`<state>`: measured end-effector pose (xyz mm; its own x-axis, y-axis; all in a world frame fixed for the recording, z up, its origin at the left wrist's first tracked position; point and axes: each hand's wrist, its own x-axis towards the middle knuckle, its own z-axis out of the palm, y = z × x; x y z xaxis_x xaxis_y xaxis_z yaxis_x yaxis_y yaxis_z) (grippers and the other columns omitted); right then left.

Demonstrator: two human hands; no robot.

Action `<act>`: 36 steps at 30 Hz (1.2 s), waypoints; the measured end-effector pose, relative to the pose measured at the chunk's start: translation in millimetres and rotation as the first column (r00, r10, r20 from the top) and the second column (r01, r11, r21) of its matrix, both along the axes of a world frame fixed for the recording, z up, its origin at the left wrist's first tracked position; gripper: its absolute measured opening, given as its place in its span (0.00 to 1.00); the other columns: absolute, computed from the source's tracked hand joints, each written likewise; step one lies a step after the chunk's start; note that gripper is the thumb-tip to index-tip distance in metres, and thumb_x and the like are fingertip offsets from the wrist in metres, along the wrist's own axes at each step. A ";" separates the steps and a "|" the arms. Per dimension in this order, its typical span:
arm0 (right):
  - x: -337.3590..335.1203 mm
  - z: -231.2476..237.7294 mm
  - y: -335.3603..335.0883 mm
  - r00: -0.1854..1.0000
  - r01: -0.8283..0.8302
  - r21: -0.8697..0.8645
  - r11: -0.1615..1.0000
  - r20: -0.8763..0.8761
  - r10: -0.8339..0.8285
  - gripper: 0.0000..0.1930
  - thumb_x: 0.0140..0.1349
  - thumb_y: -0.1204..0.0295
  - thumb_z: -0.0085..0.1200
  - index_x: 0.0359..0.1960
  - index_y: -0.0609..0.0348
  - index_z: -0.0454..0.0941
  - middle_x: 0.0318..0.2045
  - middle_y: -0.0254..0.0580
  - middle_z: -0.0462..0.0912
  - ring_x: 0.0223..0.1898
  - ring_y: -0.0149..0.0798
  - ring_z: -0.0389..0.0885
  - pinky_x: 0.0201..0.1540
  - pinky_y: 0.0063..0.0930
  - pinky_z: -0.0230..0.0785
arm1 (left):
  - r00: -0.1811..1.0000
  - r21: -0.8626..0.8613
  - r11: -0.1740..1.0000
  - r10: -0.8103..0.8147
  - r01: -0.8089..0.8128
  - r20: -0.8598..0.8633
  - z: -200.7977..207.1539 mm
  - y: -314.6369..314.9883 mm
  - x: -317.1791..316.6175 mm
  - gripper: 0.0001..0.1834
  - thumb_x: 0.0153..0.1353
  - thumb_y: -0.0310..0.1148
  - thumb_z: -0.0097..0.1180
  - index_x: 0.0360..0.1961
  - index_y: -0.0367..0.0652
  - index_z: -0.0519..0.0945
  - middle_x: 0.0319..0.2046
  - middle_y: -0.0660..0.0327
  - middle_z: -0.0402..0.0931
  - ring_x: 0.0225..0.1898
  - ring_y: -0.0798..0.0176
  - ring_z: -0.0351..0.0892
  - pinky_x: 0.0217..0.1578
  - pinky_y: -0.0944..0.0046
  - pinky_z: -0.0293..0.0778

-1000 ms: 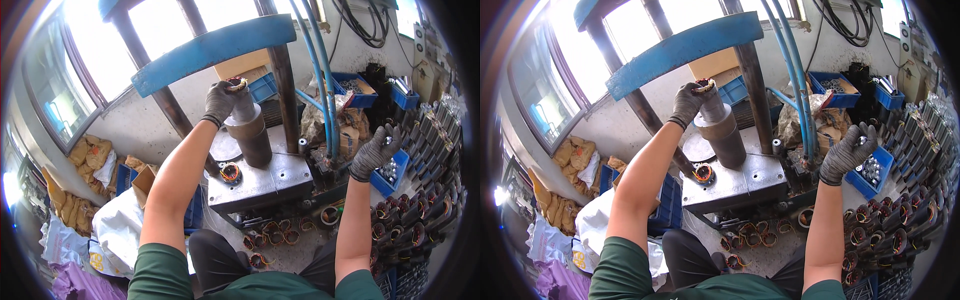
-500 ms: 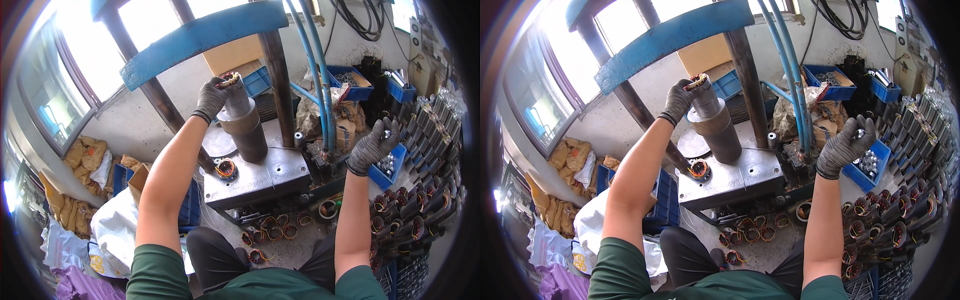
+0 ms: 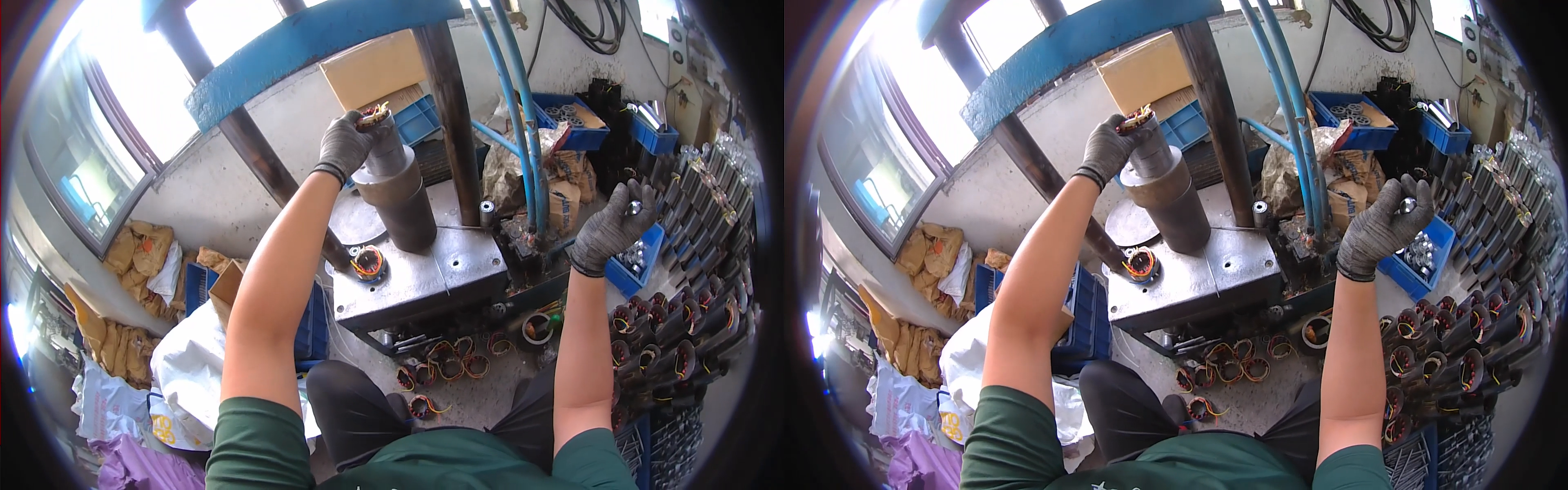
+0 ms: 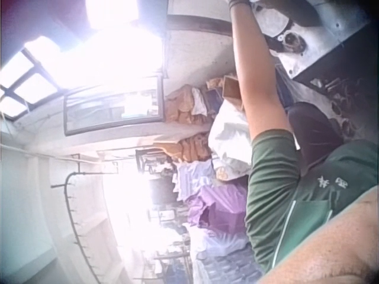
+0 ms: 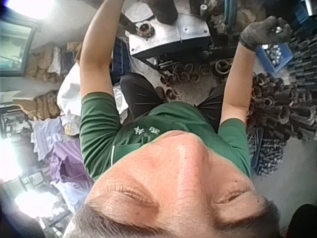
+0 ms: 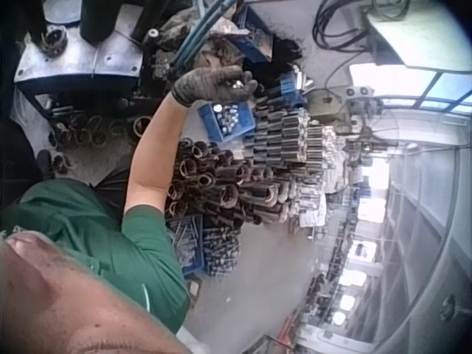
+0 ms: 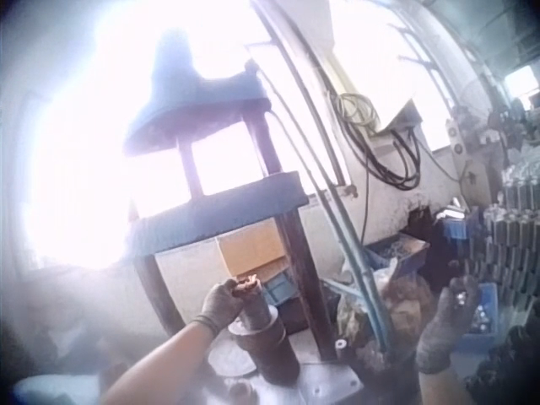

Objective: The person places a copper-wound stator core into a press and uses a large cylindrical tool to compress it. They then retrieve a metal sleeve from a bag, place it onto the press, and use the press to insert the stator core into the sleeve.

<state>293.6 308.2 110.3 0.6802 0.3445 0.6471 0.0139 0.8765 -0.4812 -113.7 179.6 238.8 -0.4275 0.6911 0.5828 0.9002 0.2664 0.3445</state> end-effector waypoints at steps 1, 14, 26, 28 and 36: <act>1.2 -0.8 -0.4 0.999 0.022 -0.019 1.000 0.033 -0.021 0.19 0.70 0.78 0.58 0.60 0.62 0.69 0.49 0.43 0.78 0.50 0.37 0.80 0.56 0.33 0.78 | 1.000 -0.001 1.000 0.005 -0.005 0.004 3.2 -0.9 2.1 0.26 0.56 0.46 0.74 0.48 0.39 0.83 0.36 0.52 0.87 0.37 0.60 0.86 0.43 0.59 0.79; 81.3 -61.6 -94.0 0.901 -0.257 -0.134 0.957 0.325 0.287 0.15 0.68 0.83 0.52 0.55 0.61 0.69 0.52 0.45 0.79 0.53 0.39 0.78 0.61 0.33 0.71 | 0.869 0.086 0.961 -0.273 0.262 0.413 8.3 -3.9 -38.5 0.40 0.62 0.58 0.67 0.62 0.35 0.77 0.52 0.51 0.83 0.53 0.59 0.80 0.56 0.60 0.74; 97.8 -157.1 -107.2 0.119 -0.807 -0.445 -0.388 -0.767 0.631 0.23 0.67 0.60 0.60 0.61 0.52 0.77 0.54 0.40 0.84 0.55 0.43 0.80 0.66 0.45 0.66 | 0.739 0.323 0.932 -0.335 0.166 0.585 -195.0 -289.8 40.7 0.15 0.72 0.34 0.60 0.56 0.39 0.80 0.46 0.64 0.83 0.49 0.68 0.79 0.55 0.65 0.74; 71.5 -146.0 -109.7 -0.089 -0.734 -0.431 -0.525 -0.705 0.703 0.23 0.68 0.60 0.59 0.62 0.52 0.77 0.55 0.40 0.84 0.55 0.43 0.81 0.64 0.44 0.68 | 0.709 0.248 0.969 -0.170 -0.007 0.684 -281.4 -370.1 49.1 0.14 0.72 0.34 0.60 0.54 0.39 0.81 0.45 0.64 0.83 0.48 0.68 0.79 0.54 0.66 0.74; 37.1 -106.5 -170.4 -0.153 -0.479 -0.790 -0.382 -0.354 0.923 0.28 0.73 0.54 0.53 0.69 0.54 0.70 0.62 0.45 0.77 0.52 0.38 0.82 0.48 0.33 0.81 | 0.429 -0.211 0.916 0.352 -0.342 0.832 -528.7 -581.7 256.5 0.26 0.67 0.37 0.64 0.63 0.39 0.75 0.51 0.44 0.82 0.50 0.45 0.83 0.56 0.55 0.77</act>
